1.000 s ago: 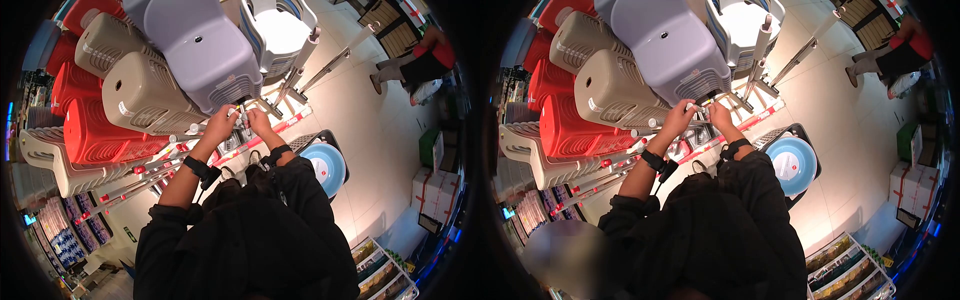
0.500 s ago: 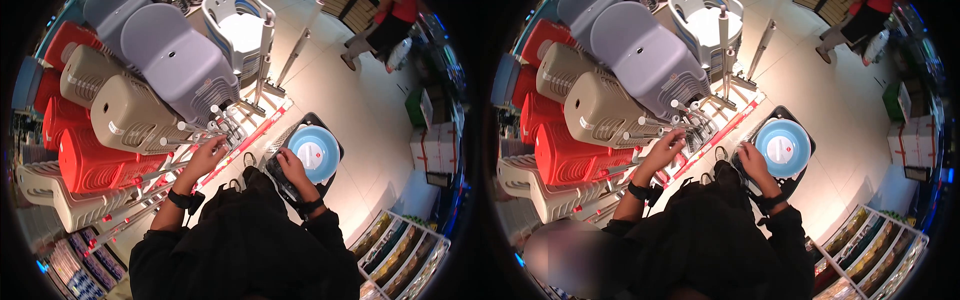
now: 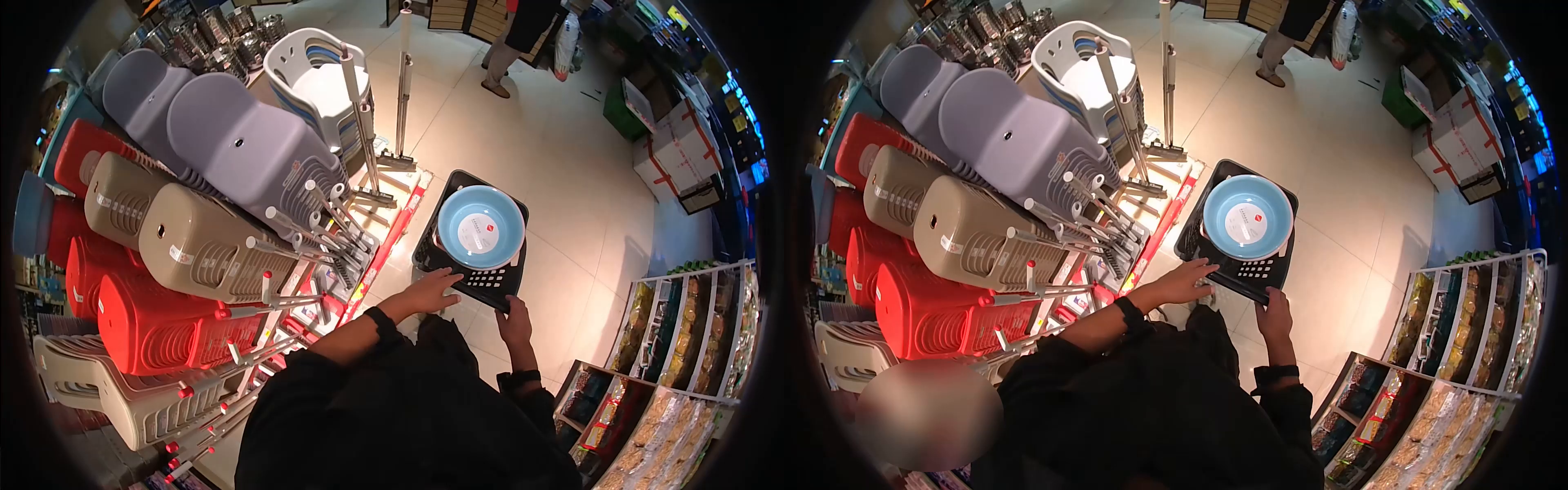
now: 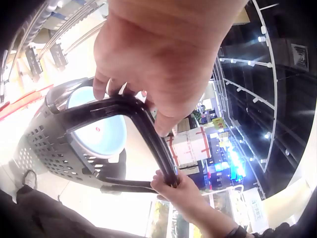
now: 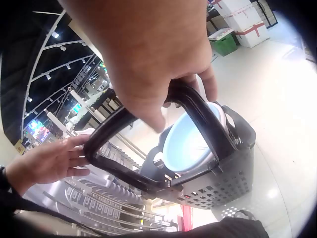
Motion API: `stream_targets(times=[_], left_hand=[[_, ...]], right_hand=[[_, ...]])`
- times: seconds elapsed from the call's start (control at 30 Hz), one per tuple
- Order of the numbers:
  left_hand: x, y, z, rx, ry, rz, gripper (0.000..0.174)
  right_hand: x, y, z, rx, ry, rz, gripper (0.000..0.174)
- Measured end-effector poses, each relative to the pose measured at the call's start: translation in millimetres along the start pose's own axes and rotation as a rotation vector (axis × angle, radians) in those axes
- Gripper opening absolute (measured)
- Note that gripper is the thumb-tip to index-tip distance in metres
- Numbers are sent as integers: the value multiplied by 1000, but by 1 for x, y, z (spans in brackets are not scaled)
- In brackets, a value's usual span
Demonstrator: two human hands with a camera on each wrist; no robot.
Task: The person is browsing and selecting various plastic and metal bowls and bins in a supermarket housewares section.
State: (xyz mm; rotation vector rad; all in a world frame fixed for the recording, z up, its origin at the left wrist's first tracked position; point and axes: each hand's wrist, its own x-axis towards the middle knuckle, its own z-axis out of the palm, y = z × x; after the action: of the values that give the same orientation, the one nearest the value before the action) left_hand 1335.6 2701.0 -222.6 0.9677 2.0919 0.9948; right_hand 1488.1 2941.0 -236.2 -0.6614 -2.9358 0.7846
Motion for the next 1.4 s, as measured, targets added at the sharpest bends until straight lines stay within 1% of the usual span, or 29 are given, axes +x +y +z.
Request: stream_targets(times=[0.03,0.07,0.1,0.13,0.17,0.23,0.27,0.3,0.37,0.47,0.57,0.63,0.77,0.83,1.03,1.1,1.13,1.17,1.2,1.23,1.3,1.37,1.4], left_hand=[[4,-1,7,29,33,10,61],[9,-3,12,41,25,20,61],[14,-8,17,21,42,-9,62],[18,-11,20,2,59,-38,63],[23,-14,24,13,55,-28,63],[28,-14,32,-7,162,-87,68],[34,-14,34,-27,163,-105,74],[40,-11,34,-22,164,-103,74],[51,-2,35,-28,265,-207,78],[72,4,29,-30,294,-238,78],[94,-5,26,-38,320,-269,78],[106,-5,21,-76,286,-283,77],[129,0,16,-95,320,-302,77],[141,4,10,-102,325,-318,78],[179,-7,-5,-100,324,-312,80],[188,-10,-11,-81,311,-304,85],[192,-8,-16,-123,296,-319,85],[197,-10,-18,-84,311,-304,85],[201,-10,-20,-85,305,-310,86],[206,-7,-24,-86,301,-313,86],[212,4,-33,-104,277,-352,87],[227,-10,-30,-45,281,-342,86],[226,8,-43,-123,250,-377,85]], right_hand=[[2,3,3,9,14,7,45],[7,7,4,-24,-20,64,42],[11,9,2,-57,-58,121,38],[12,5,0,-46,-55,115,36],[16,5,-1,-39,-42,120,36],[23,8,-4,-32,-65,108,35],[27,8,-4,-10,-21,108,35],[31,11,-4,5,-44,116,34],[43,20,3,27,28,59,37],[67,24,-6,43,-20,50,35],[91,33,-13,64,-39,5,31],[107,36,-19,76,-88,-25,29],[139,46,-24,67,-108,-60,28],[155,50,-27,41,-191,-17,37],[194,53,-34,43,-161,-27,36],[206,53,-35,44,-159,-33,35],[214,51,-34,49,-152,-35,35],[219,51,-35,46,-155,-46,35],[223,50,-36,66,-138,-41,32],[230,49,-39,84,-119,-38,29],[239,51,-41,62,-135,-21,28],[255,57,-38,68,-122,-36,28],[262,55,-41,57,-127,-17,27]])
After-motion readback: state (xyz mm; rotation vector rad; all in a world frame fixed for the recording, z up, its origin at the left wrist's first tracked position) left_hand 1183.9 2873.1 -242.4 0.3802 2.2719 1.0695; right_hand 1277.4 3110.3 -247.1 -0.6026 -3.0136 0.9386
